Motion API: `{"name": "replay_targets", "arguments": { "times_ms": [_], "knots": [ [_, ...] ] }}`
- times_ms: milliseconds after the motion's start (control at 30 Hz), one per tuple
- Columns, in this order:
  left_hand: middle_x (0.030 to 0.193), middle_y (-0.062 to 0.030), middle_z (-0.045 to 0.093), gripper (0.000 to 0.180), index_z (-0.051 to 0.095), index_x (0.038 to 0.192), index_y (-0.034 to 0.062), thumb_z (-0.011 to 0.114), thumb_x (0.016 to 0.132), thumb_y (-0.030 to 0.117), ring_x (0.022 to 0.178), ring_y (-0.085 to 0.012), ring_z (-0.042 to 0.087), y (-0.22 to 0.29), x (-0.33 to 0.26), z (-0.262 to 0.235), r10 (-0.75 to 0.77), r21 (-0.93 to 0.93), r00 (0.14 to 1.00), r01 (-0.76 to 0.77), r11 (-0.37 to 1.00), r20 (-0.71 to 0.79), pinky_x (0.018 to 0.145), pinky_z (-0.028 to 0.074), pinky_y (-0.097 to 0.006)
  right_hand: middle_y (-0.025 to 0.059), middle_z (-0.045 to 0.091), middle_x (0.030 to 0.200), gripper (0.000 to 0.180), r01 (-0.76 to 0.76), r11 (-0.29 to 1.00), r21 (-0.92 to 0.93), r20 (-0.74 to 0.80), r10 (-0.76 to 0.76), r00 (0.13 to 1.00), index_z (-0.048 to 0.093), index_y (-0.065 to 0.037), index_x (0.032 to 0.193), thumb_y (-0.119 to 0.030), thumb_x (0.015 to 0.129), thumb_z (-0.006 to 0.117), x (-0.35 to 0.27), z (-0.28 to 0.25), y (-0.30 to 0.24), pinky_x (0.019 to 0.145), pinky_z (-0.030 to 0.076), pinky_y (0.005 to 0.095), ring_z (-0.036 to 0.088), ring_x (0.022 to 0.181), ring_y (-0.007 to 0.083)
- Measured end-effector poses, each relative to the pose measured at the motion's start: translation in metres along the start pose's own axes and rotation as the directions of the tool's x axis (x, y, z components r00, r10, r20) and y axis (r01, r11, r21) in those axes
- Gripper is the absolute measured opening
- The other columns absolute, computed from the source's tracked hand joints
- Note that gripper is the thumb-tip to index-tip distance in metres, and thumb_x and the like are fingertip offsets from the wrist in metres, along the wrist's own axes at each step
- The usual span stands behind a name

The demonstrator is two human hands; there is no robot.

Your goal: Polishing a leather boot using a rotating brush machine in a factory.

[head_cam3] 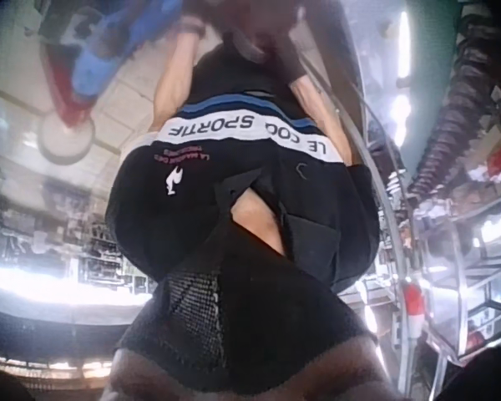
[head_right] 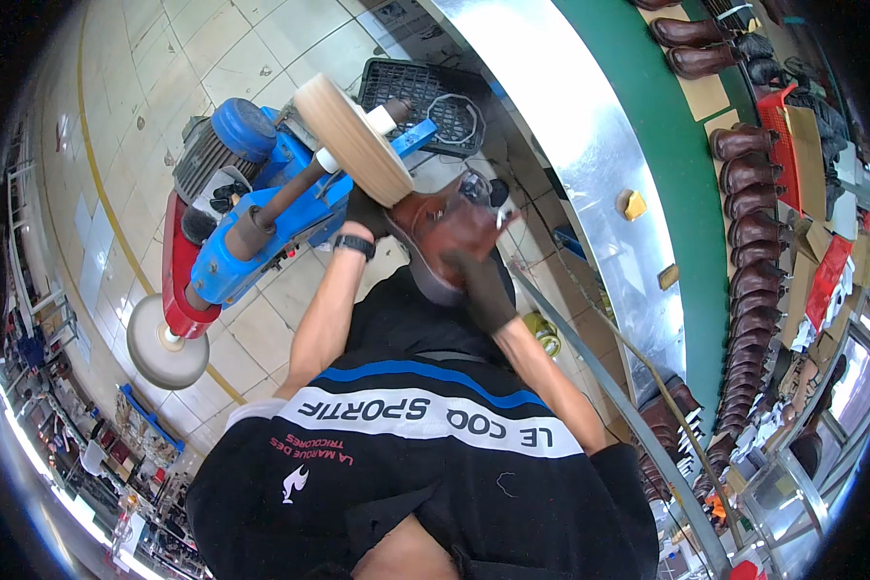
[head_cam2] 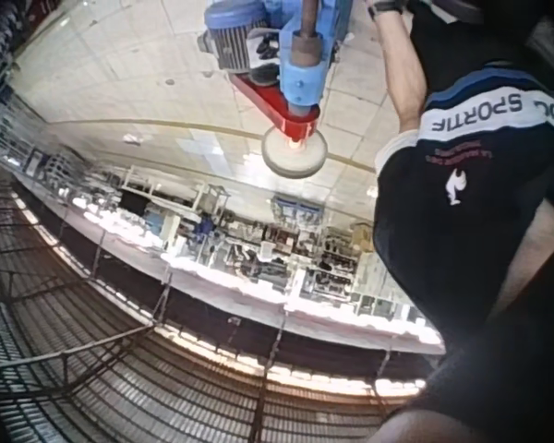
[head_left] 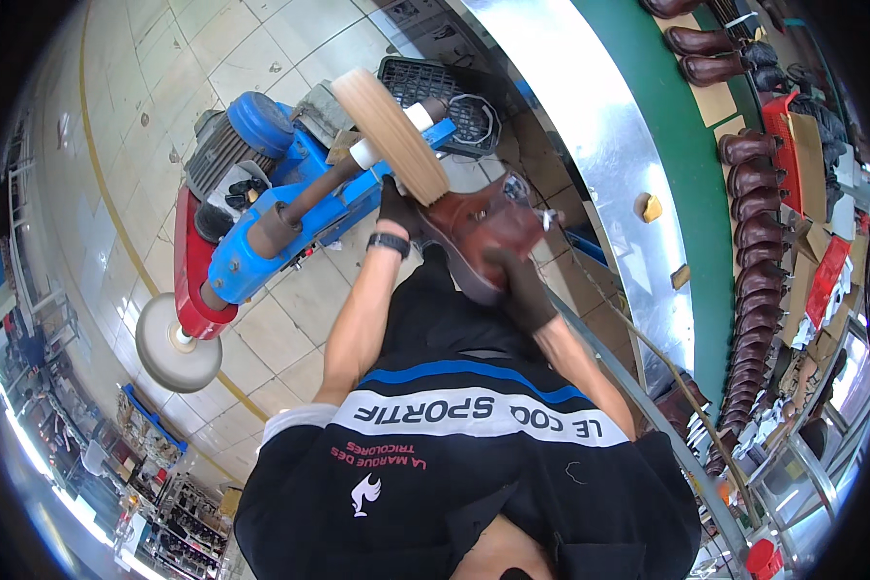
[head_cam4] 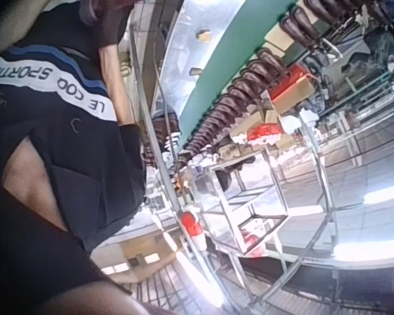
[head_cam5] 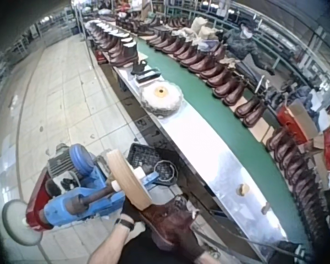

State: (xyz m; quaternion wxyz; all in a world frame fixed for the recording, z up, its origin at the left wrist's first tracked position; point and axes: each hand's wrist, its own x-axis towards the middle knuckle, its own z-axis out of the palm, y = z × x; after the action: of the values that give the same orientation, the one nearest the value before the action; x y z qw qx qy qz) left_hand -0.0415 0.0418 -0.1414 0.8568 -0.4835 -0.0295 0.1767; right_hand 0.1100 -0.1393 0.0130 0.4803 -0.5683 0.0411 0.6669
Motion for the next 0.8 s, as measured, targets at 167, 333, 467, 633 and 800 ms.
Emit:
{"name": "replay_targets", "arguments": {
  "times_ms": [167,333,467,633,800],
  "knots": [
    [0.129,-0.0248,0.038,0.080,0.032,0.128,-0.0029,0.020,0.085,0.063,0.119,-0.0368,0.038,-0.089,-0.033,0.013,0.507,0.796,0.848,-0.196,0.572,-0.155,0.103,0.025,-0.048,0.0200,0.051,0.111,0.057,0.516,0.367,-0.774,0.398,-0.352,0.847,0.051,-0.008,0.117,-0.032,0.068,0.065,-0.082,0.046,-0.072,0.083,0.042,0.0343,0.051,0.100,0.0294],
    [0.108,-0.0155,0.056,0.049,0.047,0.115,0.0008,0.036,0.089,0.041,0.102,-0.0283,0.054,-0.107,-0.027,0.011,0.414,0.808,0.905,-0.172,0.563,-0.096,0.089,0.044,-0.037,0.0291,0.051,0.100,0.074,0.447,-0.278,-0.850,0.508,-0.211,0.835,0.047,-0.008,0.122,-0.039,0.060,0.072,-0.073,0.088,-0.112,0.076,0.044,0.0457,0.054,0.087,0.0393],
    [0.107,-0.0141,0.057,0.044,0.051,0.112,0.0024,0.039,0.088,0.037,0.100,-0.0267,0.055,-0.076,-0.021,-0.007,0.498,0.942,0.857,-0.048,0.333,-0.133,0.089,0.044,-0.036,0.0244,0.056,0.088,0.068,0.427,-0.364,-0.828,0.505,-0.150,0.850,0.050,-0.009,0.117,-0.042,0.061,0.071,-0.012,0.111,-0.098,0.071,0.045,0.0476,0.055,0.082,0.0400],
    [0.106,-0.0116,0.059,0.035,0.056,0.106,0.0051,0.044,0.086,0.032,0.098,-0.0241,0.056,-0.047,-0.057,-0.062,0.583,0.962,0.804,0.055,-0.267,0.116,0.088,0.044,-0.035,0.0214,0.058,0.089,0.072,0.584,-0.076,-0.808,0.588,-0.056,0.807,0.041,-0.020,0.127,-0.041,0.064,0.069,-0.018,0.085,-0.104,0.071,0.046,0.0430,0.059,0.080,0.0375],
    [0.110,-0.0132,0.057,0.038,0.052,0.113,0.0063,0.046,0.087,0.034,0.101,-0.0237,0.054,-0.095,-0.062,-0.018,0.119,0.980,0.993,-0.038,0.198,0.014,0.091,0.040,-0.036,0.0185,0.058,0.105,0.075,0.770,0.254,-0.586,0.808,0.114,0.578,0.049,-0.014,0.124,-0.040,0.058,0.073,-0.071,0.034,-0.176,0.084,0.043,0.0377,0.058,0.094,0.0298]
  ]
}}
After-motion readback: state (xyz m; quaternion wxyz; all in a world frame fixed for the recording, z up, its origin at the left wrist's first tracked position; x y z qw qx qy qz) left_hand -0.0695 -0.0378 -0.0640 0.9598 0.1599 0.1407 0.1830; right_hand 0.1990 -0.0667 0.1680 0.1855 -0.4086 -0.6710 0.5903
